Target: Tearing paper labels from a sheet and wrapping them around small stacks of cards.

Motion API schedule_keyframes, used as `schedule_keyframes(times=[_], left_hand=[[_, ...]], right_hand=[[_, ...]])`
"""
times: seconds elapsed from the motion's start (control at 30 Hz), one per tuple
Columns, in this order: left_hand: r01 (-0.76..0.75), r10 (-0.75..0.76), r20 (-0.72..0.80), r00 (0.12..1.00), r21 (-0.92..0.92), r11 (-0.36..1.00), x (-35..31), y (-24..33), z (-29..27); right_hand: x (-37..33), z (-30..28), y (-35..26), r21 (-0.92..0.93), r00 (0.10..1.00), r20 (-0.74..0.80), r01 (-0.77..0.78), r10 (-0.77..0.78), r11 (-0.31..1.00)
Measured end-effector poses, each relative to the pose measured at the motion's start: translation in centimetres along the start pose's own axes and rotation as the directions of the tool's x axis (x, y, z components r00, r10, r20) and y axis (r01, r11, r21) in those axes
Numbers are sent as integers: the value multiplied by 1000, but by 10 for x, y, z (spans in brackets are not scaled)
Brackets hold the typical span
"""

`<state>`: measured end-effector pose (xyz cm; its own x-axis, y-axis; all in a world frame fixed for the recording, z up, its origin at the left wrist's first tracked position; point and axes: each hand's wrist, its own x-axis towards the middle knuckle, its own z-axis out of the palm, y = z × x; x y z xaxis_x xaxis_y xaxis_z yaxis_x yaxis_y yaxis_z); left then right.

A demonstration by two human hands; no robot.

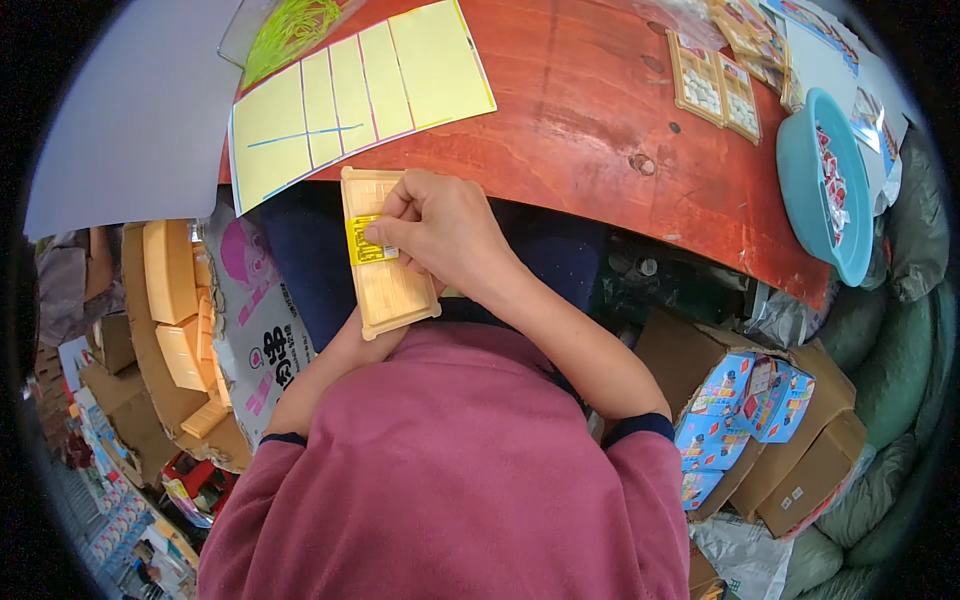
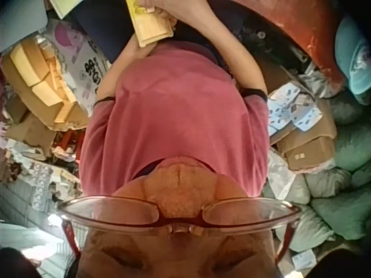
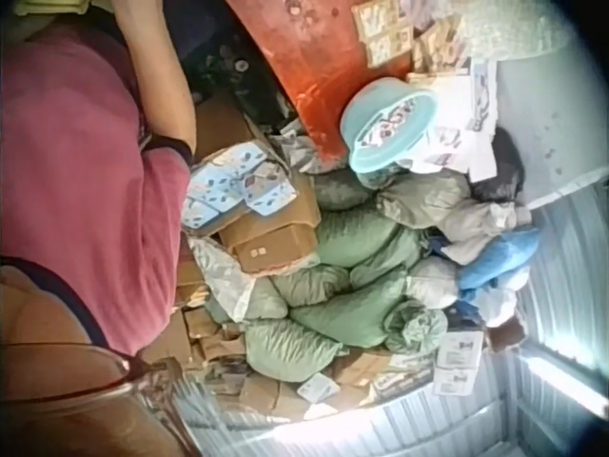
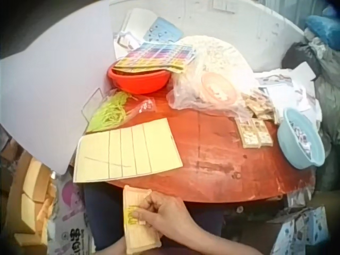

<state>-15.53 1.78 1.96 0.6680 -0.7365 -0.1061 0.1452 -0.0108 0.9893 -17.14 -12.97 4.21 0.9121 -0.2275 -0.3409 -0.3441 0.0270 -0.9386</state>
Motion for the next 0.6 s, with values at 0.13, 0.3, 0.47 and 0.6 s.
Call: schedule_keyframes(times=[0.13, 0.3, 0.47, 0.6], left_hand=[[-272, 242, 154, 958, 219, 937, -7, 0, -11], [212, -47, 242, 969, -716, 665, 9, -34, -16], [331, 15, 356, 934, -883, 334, 28, -64, -15], [348, 16, 369, 929, -889, 297, 32, -75, -17]], right_hand=[[5, 5, -2, -67, 999, 4, 44, -44, 997], [10, 4, -1, -180, 999, 43, 23, -15, 983], [12, 2, 5, -294, 989, 6, 144, -149, 945], [10, 0, 6, -235, 999, 39, 21, -12, 972]])
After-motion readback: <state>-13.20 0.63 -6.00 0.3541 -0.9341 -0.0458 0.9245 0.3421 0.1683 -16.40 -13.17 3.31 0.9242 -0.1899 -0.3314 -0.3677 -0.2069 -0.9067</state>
